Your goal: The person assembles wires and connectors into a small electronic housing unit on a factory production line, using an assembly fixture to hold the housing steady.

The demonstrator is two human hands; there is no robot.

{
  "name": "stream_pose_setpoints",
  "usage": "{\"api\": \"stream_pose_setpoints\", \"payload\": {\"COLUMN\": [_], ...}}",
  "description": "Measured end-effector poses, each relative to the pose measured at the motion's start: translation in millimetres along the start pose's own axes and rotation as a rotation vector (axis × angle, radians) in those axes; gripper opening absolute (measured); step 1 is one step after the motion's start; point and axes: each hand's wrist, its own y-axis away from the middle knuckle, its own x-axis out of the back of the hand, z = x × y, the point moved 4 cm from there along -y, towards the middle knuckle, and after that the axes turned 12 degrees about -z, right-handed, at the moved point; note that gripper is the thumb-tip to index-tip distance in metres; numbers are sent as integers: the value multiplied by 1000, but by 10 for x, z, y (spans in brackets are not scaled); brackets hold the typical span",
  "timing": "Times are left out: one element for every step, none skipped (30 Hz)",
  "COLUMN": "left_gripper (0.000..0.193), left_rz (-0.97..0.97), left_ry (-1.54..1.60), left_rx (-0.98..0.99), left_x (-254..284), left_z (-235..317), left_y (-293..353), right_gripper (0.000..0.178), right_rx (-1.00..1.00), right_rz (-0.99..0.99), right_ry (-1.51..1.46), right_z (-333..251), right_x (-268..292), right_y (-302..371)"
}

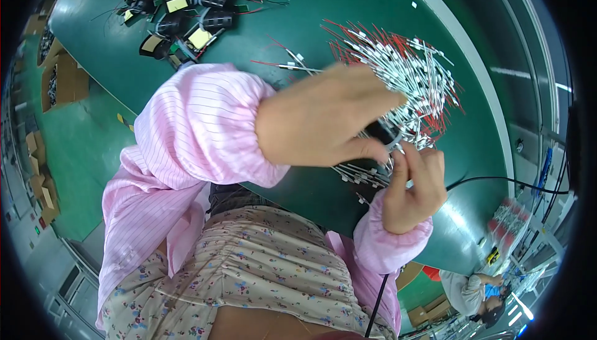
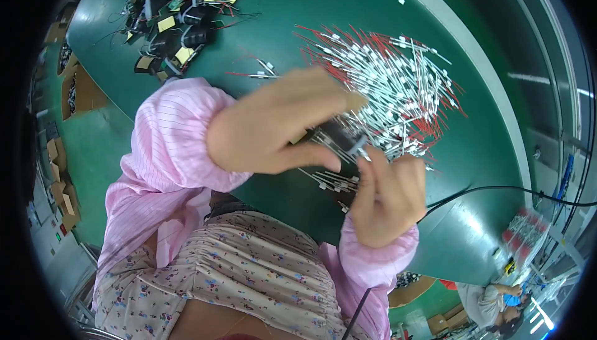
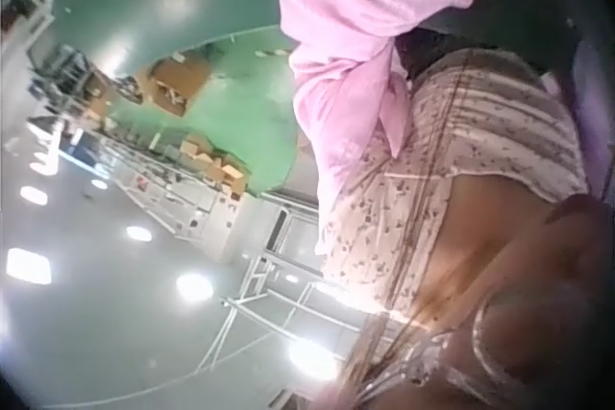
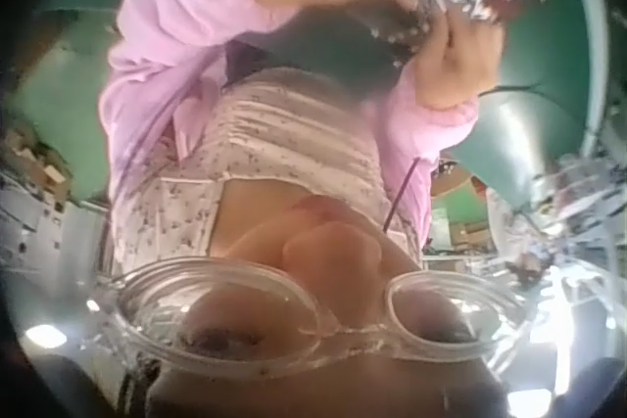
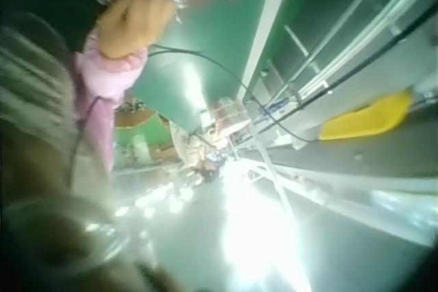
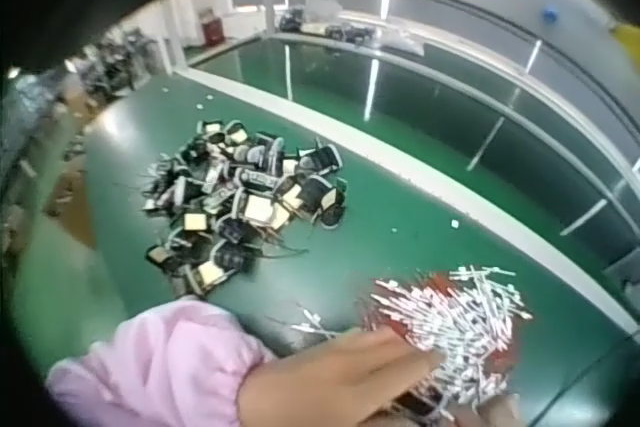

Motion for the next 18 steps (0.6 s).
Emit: {"api": "stream_pose_setpoints", "payload": {"left_gripper": [38, 31, 23, 12, 10, 13, 14, 18, 19, 20, 20, 21, 22, 22, 21, 21, 15, 15], "left_rz": [147, 199, 253, 352, 374, 358, 238, 150, 92, 39, 48, 49, 50, 60, 79, 95, 178, 179], "left_ry": [-46, -235, -423, -537, -781, -927, -1019, -1029, -1062, -1097, -1099, -1121, -1155, -1152, -1158, -1159, -1123, -1117], "left_rx": [29, 83, 137, 254, 397, 514, 656, 805, 832, 860, 866, 832, 816, 816, 803, 788, 689, 683], "left_x": [132, 334, 559, 721, 888, 1023, 1096, 1134, 1133, 1119, 1083, 1026, 1010, 1010, 1012, 1007, 1011, 1000], "left_z": [8, 23, 36, 14, 25, -22, -65, -127, -210, -288, -335, -395, -419, -449, -472, -496, -494, -494], "left_y": [-4, -19, 7, 112, 225, 327, 438, 561, 650, 710, 760, 765, 792, 798, 791, 786, 761, 729], "right_gripper": [16, 13, 9, 9, 13, 18, 23, 27, 29, 25, 26, 30, 30, 35, 40, 39, 35, 32], "right_rx": [-159, -325, -386, -387, -520, -652, -693, -727, -757, -817, -716, -614, -608, -547, -488, -448, -429, -410], "right_rz": [4, 6, 4, 12, -40, -92, -67, -46, 24, 50, 54, 74, 65, 62, 61, 12, -53, -114], "right_ry": [-111, -219, -297, -294, -461, -626, -790, -959, -994, -1081, -1261, -1423, -1423, -1375, -1326, -1224, -1023, -822], "right_z": [94, 218, 408, 532, 690, 839, 1027, 1196, 1284, 1519, 1714, 1794, 1728, 1574, 1429, 1297, 1115, 912], "right_x": [61, 113, 171, 248, 274, 294, 324, 301, 338, 396, 348, 371, 342, 332, 305, 262, 211, 168], "right_y": [16, 44, 97, 88, 48, 6, -47, -132, -237, -276, -364, -403, -463, -538, -587, -579, -564, -542]}}
